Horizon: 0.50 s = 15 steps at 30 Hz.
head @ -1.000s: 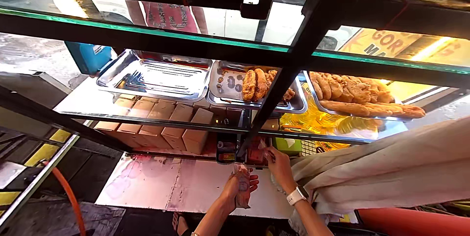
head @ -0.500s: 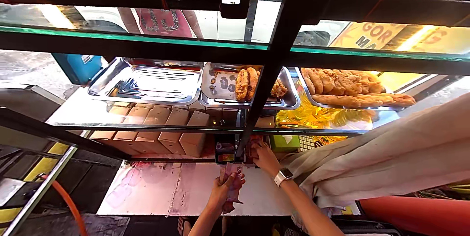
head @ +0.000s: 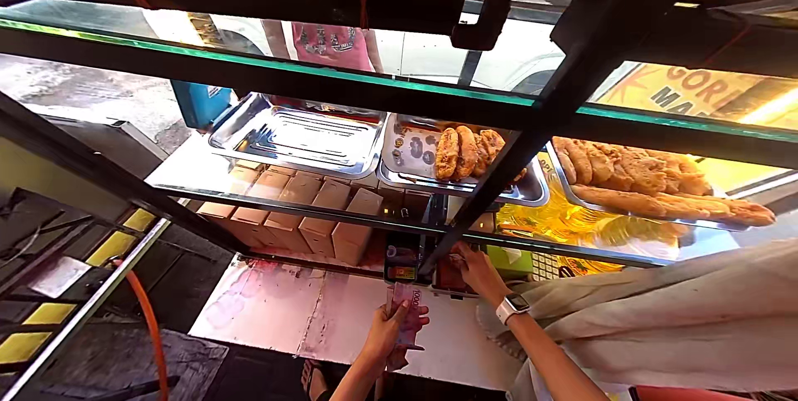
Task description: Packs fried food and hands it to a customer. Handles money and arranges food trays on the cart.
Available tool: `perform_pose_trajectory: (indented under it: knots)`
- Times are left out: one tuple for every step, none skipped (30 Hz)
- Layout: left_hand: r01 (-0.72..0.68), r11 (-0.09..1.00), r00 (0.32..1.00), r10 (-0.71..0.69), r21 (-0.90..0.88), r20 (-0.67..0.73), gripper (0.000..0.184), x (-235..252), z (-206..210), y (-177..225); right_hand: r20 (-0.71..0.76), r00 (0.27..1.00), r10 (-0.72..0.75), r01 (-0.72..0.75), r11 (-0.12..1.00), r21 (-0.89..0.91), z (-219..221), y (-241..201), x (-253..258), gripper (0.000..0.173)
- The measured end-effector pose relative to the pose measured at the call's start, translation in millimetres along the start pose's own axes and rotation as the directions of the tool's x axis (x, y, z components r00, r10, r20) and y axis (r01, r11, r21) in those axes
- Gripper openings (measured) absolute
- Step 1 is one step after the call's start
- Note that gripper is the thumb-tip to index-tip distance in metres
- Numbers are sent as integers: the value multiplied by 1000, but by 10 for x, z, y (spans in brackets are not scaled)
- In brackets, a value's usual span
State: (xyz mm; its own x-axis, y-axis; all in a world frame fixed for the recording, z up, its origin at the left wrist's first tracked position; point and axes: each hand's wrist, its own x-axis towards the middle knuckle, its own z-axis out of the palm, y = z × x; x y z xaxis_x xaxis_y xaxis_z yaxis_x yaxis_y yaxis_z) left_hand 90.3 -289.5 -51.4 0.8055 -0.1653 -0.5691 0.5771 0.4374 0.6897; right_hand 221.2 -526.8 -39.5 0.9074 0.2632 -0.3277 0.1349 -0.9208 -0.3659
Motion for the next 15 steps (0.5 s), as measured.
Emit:
perform_pose_trajectory:
  knots:
    - [10,1000,1000,-10,8,10,28,6,17,0,-11,999,-39,38,999,-26,42,11,-18,31]
    - [20,1000,1000,-20,14,17,28,22,31,-6,-2,997,-72,72,996,-45,71,23,-25,28]
    - [29,999,999,-30,15,20,28,38,43,-11,36,995,-89,91,993,-70,87,30,-24,27]
    - [35,999,999,-36,18,22,27,51,55,-20,92,992,-87,96,991,-91,94,25,-18,31]
    - [42,999,999,-42,21,21,27,60,70,-32,131,988,-79,94,989,-111,106,21,-5,39]
    - [50,999,999,-50,23,19,27,66,84,-44,137,987,-82,98,988,-118,117,27,9,43]
    - [58,998,998,-59,23,18,27,74,94,-48,109,989,-98,111,987,-119,121,47,27,41]
    - [66,997,998,-67,26,16,26,81,102,-43,64,991,-116,123,984,-128,117,72,48,36]
    - [69,997,997,-70,25,15,26,85,103,-41,26,993,-119,122,983,-139,101,93,64,36]
    - [70,997,997,-70,25,13,26,90,99,-38,9,993,-114,114,982,-147,68,105,68,37]
    - [69,997,998,-69,25,9,26,92,90,-36,15,993,-114,115,982,-150,33,114,67,38]
    - [68,997,998,-68,24,4,26,91,75,-32,29,992,-125,128,980,-150,9,125,60,39]
    - [65,998,998,-65,24,1,27,92,56,-28,44,988,-147,152,977,-150,-7,139,48,39]
    - [65,998,998,-65,23,-5,27,87,37,-25,66,982,-175,184,971,-151,-15,155,32,38]
    - [67,997,998,-67,23,-11,27,81,22,-23,86,974,-212,223,962,-156,-12,176,20,37]
